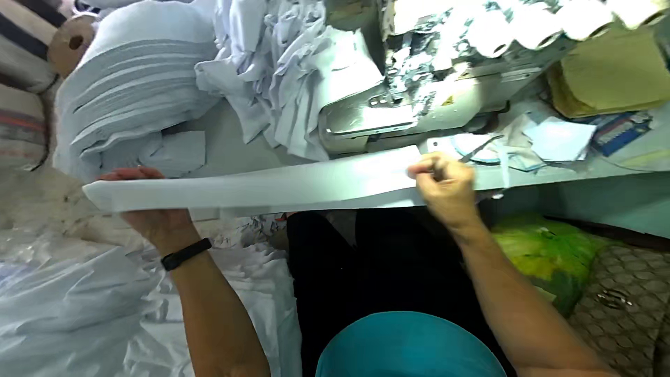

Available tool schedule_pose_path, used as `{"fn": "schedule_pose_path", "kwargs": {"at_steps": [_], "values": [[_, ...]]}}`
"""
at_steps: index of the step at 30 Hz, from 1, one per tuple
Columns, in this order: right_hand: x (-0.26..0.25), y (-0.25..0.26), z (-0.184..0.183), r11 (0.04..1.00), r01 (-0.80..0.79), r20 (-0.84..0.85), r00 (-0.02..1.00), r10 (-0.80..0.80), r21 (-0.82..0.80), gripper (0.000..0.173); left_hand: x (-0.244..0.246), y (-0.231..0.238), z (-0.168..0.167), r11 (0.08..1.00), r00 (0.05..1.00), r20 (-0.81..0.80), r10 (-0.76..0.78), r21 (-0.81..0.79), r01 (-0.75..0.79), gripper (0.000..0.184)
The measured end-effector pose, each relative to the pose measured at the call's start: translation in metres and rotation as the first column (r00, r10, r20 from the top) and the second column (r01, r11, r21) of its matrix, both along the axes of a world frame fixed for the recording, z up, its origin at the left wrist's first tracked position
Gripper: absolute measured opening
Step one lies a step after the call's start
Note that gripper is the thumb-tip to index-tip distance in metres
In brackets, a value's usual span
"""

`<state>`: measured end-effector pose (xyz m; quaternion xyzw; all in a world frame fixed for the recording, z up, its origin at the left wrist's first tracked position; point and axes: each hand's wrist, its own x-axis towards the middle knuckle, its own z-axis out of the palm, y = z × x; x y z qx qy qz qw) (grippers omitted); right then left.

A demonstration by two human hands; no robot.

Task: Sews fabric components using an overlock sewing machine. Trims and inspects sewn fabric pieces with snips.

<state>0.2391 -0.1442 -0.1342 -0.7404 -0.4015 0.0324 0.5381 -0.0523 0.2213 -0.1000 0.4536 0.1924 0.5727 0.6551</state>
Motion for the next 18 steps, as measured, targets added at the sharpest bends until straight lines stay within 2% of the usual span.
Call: {"fn": "schedule_pose_path", "kwargs": {"at_steps": [1,2,3,5,6,8,10,12,14,18], "values": [[-0.001,0.003,-0.004,0.997,-0.04,0.047,0.998,0.043,-0.071,0.019,0.012,-0.006,0.005,0.993,0.995,0.025,-0.1,0.066,0.098,0.041],[-0.001,0.005,-0.003,0.992,-0.076,0.036,0.996,0.08,-0.106,0.023,0.027,-0.019,0.01,0.969,0.978,-0.032,-0.205,0.136,0.208,0.034],[-0.002,0.007,0.002,0.989,-0.113,-0.006,0.994,0.113,-0.092,0.023,0.046,-0.039,0.018,0.926,0.943,-0.179,-0.281,0.207,0.315,0.023],[-0.006,0.011,0.016,0.98,-0.199,-0.084,0.976,0.2,0.023,0.015,0.088,-0.09,0.036,0.796,0.814,-0.478,-0.331,0.323,0.513,0.01],[-0.008,0.012,0.023,0.967,-0.239,-0.092,0.965,0.247,0.088,0.013,0.109,-0.114,0.041,0.713,0.753,-0.559,-0.347,0.365,0.599,0.006],[-0.012,0.015,0.035,0.935,-0.304,-0.058,0.946,0.319,0.18,0.027,0.143,-0.146,0.039,0.555,0.658,-0.642,-0.394,0.405,0.727,0.006],[-0.015,0.018,0.041,0.921,-0.325,-0.007,0.943,0.334,0.214,0.031,0.165,-0.161,0.036,0.472,0.593,-0.698,-0.402,0.397,0.787,0.01],[-0.017,0.02,0.043,0.927,-0.3,0.034,0.953,0.3,0.226,0.021,0.175,-0.167,0.037,0.501,0.569,-0.711,-0.414,0.344,0.794,0.007],[-0.017,0.02,0.043,0.932,-0.275,0.031,0.961,0.276,0.237,0.013,0.177,-0.168,0.041,0.555,0.586,-0.673,-0.451,0.303,0.775,0.002],[-0.015,0.012,0.039,0.928,-0.267,-0.039,0.957,0.286,0.261,0.011,0.173,-0.163,0.048,0.62,0.631,-0.62,-0.466,0.28,0.733,0.007]]}}
